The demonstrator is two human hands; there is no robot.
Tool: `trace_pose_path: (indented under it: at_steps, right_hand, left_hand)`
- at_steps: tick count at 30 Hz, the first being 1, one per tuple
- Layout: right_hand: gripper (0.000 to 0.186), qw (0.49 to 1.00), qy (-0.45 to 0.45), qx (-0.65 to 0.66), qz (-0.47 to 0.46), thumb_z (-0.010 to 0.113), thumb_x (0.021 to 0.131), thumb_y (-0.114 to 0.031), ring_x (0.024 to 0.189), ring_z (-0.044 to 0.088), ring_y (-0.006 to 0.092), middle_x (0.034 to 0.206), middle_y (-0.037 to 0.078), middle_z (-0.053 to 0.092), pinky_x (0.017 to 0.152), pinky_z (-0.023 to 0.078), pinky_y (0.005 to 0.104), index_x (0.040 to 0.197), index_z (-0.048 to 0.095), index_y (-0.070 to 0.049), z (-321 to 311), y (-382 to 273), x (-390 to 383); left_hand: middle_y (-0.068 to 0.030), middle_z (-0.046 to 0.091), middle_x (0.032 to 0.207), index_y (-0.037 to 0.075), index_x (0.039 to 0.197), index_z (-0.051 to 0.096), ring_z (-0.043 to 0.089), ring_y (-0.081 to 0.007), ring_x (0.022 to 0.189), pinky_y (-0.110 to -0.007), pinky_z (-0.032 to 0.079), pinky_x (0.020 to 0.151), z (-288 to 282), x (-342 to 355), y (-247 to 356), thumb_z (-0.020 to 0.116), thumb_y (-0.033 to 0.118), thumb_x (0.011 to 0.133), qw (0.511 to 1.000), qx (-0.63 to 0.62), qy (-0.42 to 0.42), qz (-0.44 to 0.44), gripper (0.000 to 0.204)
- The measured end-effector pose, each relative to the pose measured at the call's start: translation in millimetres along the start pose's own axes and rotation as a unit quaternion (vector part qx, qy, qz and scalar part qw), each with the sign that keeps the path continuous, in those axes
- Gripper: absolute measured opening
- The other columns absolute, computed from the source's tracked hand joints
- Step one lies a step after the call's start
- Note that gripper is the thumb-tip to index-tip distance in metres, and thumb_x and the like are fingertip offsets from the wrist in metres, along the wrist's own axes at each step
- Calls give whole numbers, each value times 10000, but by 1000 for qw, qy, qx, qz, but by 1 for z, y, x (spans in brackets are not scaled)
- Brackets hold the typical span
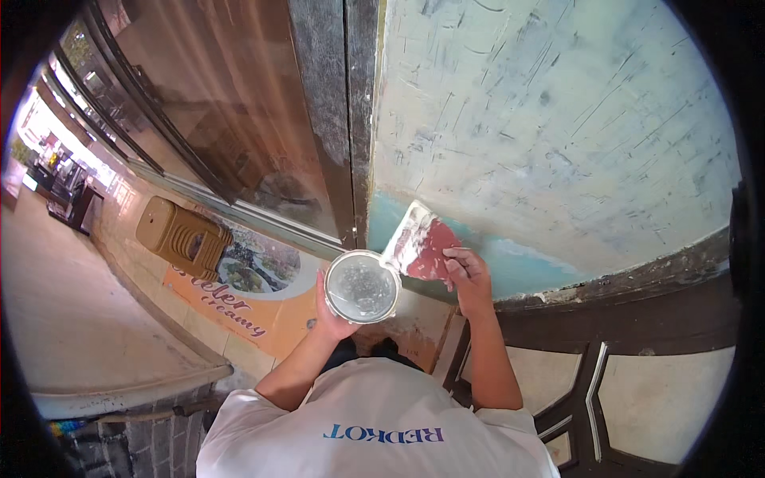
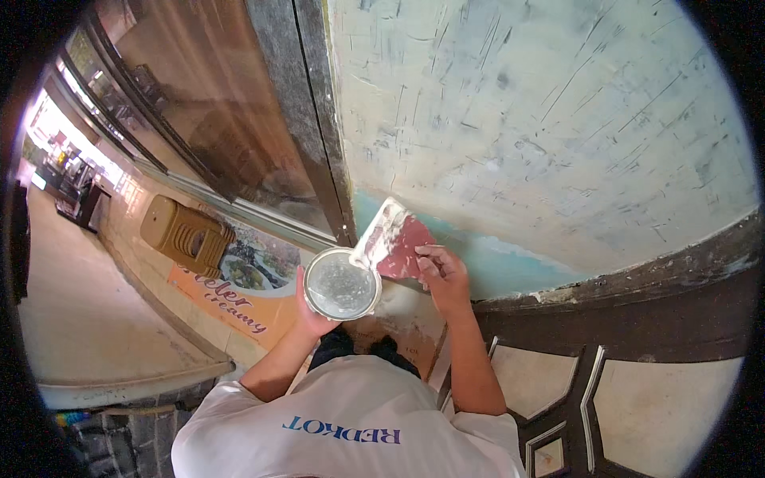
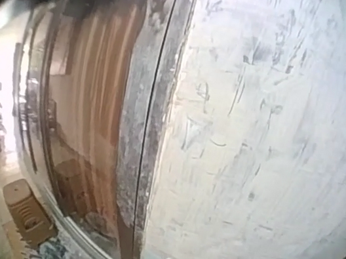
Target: Apply putty to a wall using a putty knife and a container.
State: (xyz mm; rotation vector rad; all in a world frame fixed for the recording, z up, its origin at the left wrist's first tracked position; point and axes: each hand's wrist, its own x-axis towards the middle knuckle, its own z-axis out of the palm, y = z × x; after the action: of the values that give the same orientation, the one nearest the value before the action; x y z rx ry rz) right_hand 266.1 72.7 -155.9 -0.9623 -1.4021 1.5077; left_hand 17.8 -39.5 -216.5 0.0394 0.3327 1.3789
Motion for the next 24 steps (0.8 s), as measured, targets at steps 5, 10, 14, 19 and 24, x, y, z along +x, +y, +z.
trace_pose_path:
  at_steps: [5, 10, 14, 19, 24]
  right_hand:
    - [544, 991, 39, 124, -17, 582, 863, 37, 705, 593, 141, 1077, 107, 623, 605, 495, 267, 1374, 410, -34, 21, 8, 1]
    - [566, 978, 78, 178, -81, 582, 881, 21, 971, 661, 202, 1174, 124, 616, 763, 574, 344, 1399, 367, -55, 53, 58, 22]
    - [420, 974, 100, 187, -81, 568, 980, -119, 960, 657, 184, 1174, 91, 622, 767, 570, 331, 1357, 403, -36, 86, 99, 45]
    - [393, 954, 157, 239, -95, 555, 994, -151, 893, 684, 200, 1140, 104, 642, 713, 590, 363, 1345, 406, -57, 138, 148, 99]
    - [386, 912, 237, 285, -176, 542, 1005, -158, 871, 685, 187, 1119, 91, 640, 732, 587, 334, 1345, 400, -45, 155, 160, 136]
  left_hand:
    - [-116, 417, 1505, 173, 1487, 383, 416, -366, 1364, -577, 318, 1120, -11, -5, -2, 294, 785, 879, 1000, -15, 12, 6, 868]
    - [-116, 414, 1508, 173, 1490, 380, 414, -369, 1366, -579, 312, 1123, -13, -7, 22, 294, 784, 880, 999, 31, 21, -26, 868]
    - [-131, 372, 1534, 159, 1509, 342, 380, -374, 1390, -592, 285, 1134, -22, -6, 54, 309, 748, 903, 997, 47, -4, -52, 846]
    - [-120, 343, 1552, 166, 1521, 314, 359, -385, 1400, -615, 277, 1131, -45, -19, 121, 281, 783, 884, 987, -87, -42, -125, 888]
    - [-134, 342, 1549, 167, 1522, 307, 360, -383, 1400, -601, 281, 1136, -67, -26, 179, 283, 792, 877, 969, 209, 39, -123, 898]
